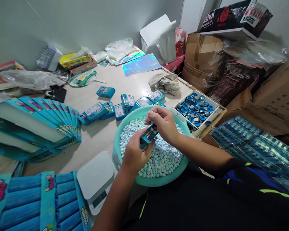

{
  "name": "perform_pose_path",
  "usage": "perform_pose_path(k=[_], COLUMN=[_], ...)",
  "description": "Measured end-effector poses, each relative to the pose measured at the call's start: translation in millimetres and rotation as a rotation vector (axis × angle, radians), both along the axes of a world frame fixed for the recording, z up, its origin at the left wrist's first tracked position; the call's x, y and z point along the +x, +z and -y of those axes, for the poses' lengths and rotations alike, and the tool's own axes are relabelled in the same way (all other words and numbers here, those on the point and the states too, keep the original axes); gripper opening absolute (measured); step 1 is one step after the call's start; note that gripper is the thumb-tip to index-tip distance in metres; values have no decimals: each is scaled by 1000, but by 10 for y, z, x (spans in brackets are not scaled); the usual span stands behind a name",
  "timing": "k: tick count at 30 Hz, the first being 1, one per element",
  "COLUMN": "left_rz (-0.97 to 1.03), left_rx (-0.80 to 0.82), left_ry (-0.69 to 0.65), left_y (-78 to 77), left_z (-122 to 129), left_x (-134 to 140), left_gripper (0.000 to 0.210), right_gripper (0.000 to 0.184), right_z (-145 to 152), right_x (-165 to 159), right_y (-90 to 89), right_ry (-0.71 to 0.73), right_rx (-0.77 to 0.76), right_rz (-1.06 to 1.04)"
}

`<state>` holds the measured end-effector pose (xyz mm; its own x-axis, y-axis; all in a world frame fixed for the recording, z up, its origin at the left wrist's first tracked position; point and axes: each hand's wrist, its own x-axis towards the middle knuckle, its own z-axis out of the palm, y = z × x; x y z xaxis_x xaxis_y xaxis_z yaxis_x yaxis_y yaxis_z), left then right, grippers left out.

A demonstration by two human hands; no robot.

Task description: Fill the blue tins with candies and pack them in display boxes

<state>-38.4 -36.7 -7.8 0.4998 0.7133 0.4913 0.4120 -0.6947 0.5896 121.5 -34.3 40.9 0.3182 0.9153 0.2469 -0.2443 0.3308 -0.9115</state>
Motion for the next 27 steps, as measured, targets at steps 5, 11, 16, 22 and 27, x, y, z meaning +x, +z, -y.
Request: perform_pose_path(k=[5,11,16,22,27], left_rz=[-2,-1,-4,26,101], left_rx=[73,47,-13,80,-3], left_ry=[61,95,87,74,102], left_y=[20,21,22,13,10], left_z=[44,-14,9,67,104], left_x=[-12,-10,-22,-5,-2], left_gripper=[42,37,39,37,39], right_gripper=[37,64,69,65,56], right_z=[52,-50,-46,72,142], right_x=[-17,-8,-21,-73,-37], right_y=[21,-100,-144,-128,-202], right_ry=[-46,32,24,-50,-117], right_rx=[30,9,-45,44,93], right_rz=[74,72,-54,-22,92])
